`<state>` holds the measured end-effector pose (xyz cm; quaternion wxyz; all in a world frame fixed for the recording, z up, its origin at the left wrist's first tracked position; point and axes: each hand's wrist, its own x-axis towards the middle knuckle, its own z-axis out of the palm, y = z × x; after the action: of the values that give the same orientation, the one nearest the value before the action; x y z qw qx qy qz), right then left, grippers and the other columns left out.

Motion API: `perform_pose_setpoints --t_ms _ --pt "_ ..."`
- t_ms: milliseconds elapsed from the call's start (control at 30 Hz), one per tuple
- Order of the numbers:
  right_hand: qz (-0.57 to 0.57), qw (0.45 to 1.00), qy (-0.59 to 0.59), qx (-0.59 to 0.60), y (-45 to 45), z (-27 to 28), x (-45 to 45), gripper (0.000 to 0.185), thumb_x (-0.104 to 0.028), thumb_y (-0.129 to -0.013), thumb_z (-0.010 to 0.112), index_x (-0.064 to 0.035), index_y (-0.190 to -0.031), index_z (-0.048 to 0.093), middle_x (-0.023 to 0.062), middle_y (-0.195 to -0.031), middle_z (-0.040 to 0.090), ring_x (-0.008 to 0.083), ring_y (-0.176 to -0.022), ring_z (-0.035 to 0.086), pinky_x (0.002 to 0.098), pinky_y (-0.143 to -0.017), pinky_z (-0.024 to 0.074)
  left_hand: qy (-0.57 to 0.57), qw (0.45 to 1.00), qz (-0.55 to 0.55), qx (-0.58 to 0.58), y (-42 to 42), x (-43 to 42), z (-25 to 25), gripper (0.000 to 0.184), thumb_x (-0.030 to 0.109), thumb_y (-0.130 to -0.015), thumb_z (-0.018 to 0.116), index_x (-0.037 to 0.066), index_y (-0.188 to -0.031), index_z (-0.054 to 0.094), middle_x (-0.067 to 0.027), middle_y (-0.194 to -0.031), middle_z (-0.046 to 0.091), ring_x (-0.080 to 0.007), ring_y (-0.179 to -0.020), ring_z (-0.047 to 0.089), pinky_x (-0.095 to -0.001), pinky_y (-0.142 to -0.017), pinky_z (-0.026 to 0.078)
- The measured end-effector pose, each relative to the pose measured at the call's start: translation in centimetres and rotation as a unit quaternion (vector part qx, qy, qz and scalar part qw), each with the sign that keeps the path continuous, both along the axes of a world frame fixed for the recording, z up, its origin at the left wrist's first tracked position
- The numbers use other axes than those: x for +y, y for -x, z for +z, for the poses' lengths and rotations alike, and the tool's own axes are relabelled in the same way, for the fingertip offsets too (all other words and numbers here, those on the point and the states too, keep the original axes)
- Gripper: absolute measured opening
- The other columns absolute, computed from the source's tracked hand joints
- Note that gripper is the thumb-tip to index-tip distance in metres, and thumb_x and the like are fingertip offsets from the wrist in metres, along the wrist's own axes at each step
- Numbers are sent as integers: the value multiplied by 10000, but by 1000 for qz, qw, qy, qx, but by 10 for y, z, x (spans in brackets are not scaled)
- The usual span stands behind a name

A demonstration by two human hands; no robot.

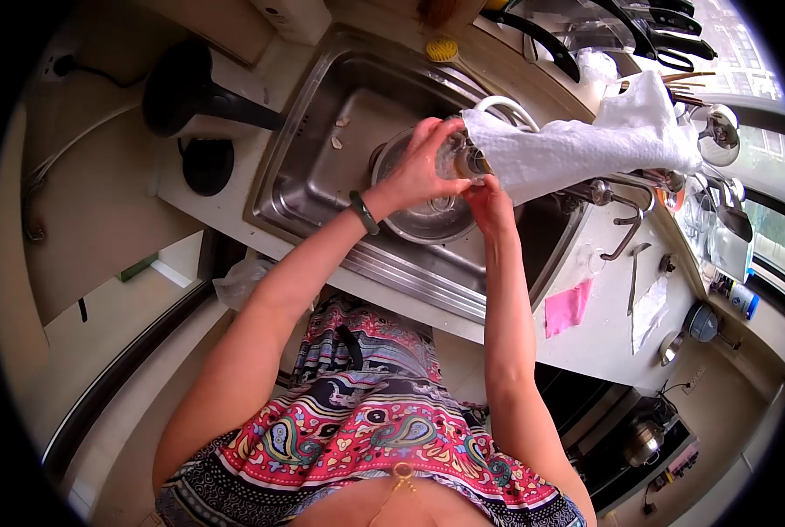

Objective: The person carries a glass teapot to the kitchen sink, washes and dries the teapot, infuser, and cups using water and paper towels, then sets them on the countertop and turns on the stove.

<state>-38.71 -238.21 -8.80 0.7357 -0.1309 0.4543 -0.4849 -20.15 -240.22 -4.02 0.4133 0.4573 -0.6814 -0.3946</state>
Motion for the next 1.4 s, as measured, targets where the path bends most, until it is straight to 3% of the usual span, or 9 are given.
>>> perform_pose_setpoints --t_ms 100,233,433,800,1033,1267,1300,1367,1400 --pt "-17 984 5 -175 -2 0 2 404 -241 -904 614 -126 -1273 495 67 -1282 523 261 -1220 473 534 -963 427 -178 948 48 260 -8 -5 -32 826 265 -721 780 104 -1393 326 -128 -1323 413 -238 -1187 445 -378 -968 418" --pt "-149 988 25 17 -25 6 3 369 -103 -892 568 -16 -1243 499 128 -1185 580 285 -1097 563 388 -928 437 -355 873 63 329 -21 7 -16 801 276 -790 727 160 -1427 255 -142 -1349 369 -212 -1190 429 -364 -845 482" --pt "87 847 253 460 -56 25 -2 298 -190 -858 575 26 -1058 623 181 -1032 662 287 -1037 614 353 -879 451 -404 883 20 239 -9 24 -23 796 239 -797 715 203 -1439 245 -111 -1324 417 -189 -1210 415 -373 -806 512" --pt "-16 957 96 272 -26 18 -5 173 -130 -924 497 -17 -1031 572 -13 -779 549 61 -650 482 254 -534 388 -437 792 14 425 -14 20 -10 686 383 -875 614 279 -1426 219 -86 -1334 334 -245 -1146 451 -443 -817 504" --pt "43 970 42 234 -11 6 -7 267 -192 -929 470 -39 -1108 597 0 -926 596 120 -712 555 289 -592 441 -467 773 -32 428 -21 18 -11 775 454 -864 590 302 -1476 138 -41 -1480 275 -360 -1309 353 -540 -905 485" --pt "156 828 216 493 -9 51 -11 337 -99 -766 663 -39 -1097 635 186 -1134 623 324 -1085 576 374 -924 426 -504 744 -61 434 -24 16 -12 719 423 -892 569 291 -1472 166 -76 -1430 343 -317 -1232 443 -531 -893 492" --pt "163 826 221 493 -11 50 -9 337 -99 -766 663 -39 -1097 635 186 -1134 623 324 -1085 576 374 -924 426 -511 730 -90 445 -22 16 -9 708 416 -896 569 291 -1471 175 -79 -1404 372 -301 -1192 474 -522 -888 497" --pt "125 544 422 714 -14 43 -6 214 -153 -827 653 -3 -979 659 185 -865 674 321 -814 660 387 -691 493 -508 712 -81 478 -22 14 -2 691 413 -893 583 287 -1459 207 -67 -1370 395 -284 -1167 482 -507 -881 505" --pt "100 610 423 662 -17 46 -7 200 -172 -827 667 -5 -935 674 218 -811 654 375 -809 646 432 -672 490 -500 730 -63 462 -24 13 -1 689 400 -886 600 274 -1443 215 -69 -1333 408 -255 -1128 499 -489 -873 505"
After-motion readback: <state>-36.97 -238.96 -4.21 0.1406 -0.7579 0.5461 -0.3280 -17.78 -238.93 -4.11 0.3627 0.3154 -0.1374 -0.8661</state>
